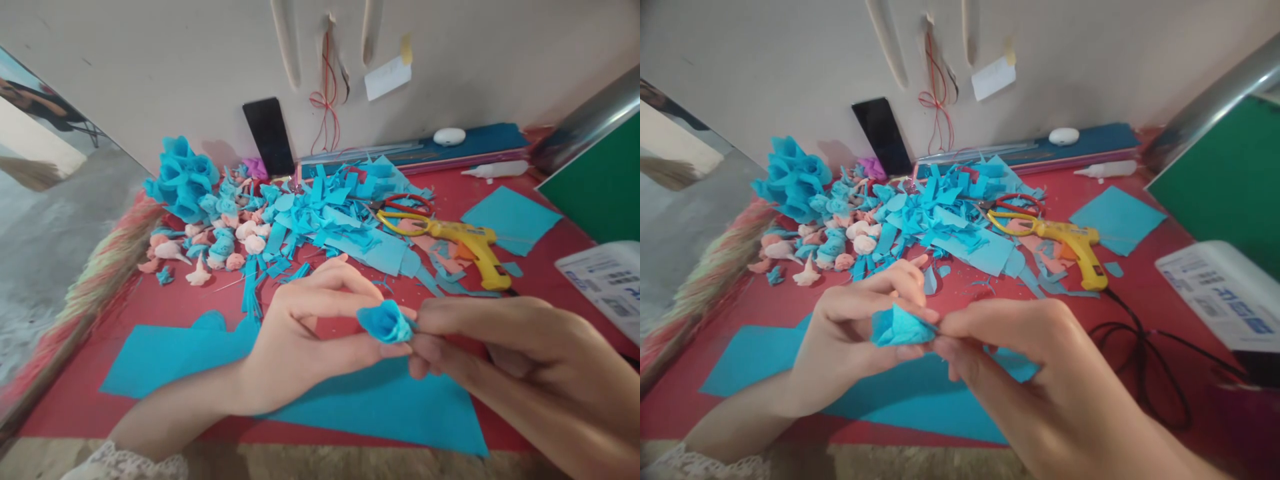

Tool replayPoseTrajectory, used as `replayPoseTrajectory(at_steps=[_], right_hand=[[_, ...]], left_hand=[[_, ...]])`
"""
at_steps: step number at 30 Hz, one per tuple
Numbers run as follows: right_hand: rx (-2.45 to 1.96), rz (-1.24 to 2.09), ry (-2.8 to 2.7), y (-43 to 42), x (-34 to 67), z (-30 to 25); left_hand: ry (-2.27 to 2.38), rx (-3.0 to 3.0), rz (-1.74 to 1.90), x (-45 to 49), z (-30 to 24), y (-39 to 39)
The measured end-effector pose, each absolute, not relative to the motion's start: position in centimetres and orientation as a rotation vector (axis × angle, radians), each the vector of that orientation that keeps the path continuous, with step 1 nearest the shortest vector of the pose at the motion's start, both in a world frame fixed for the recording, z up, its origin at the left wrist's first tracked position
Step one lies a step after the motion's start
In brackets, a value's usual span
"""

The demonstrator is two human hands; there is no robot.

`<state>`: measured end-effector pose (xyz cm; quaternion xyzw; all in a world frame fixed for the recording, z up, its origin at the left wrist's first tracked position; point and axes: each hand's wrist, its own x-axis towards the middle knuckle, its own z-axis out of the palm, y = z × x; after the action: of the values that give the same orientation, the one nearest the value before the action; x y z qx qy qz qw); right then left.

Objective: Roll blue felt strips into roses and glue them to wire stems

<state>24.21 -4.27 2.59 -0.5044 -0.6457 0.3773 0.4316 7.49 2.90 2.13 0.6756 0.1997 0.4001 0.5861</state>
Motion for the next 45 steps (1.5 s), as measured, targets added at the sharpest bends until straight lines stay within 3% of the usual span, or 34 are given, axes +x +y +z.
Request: replayPoseTrajectory(at_steps=[7, 16, 38, 45], right_hand=[[-1.306, 0.630, -1.808, -3.7, 24.7, 2.9], [-1.322, 0.565, -1.713, -3.5, 23.4, 3.8], [-1.369, 1.022, -1.753, -3.6, 24.5, 3.8], [-1.384, 0.891, -1.881, -3.8, 24.7, 3.9]], left_hand=[[0.434, 1.661, 0.952, 7.1, 1.9, 3.0], [0.516, 1.534, 0.977, 7.6, 1.3, 2.7], [0.565, 1.482, 0.800, 7.7, 1.9, 3.2], [0.526, 1.609, 0.748, 7.6, 1.9, 3.5]])
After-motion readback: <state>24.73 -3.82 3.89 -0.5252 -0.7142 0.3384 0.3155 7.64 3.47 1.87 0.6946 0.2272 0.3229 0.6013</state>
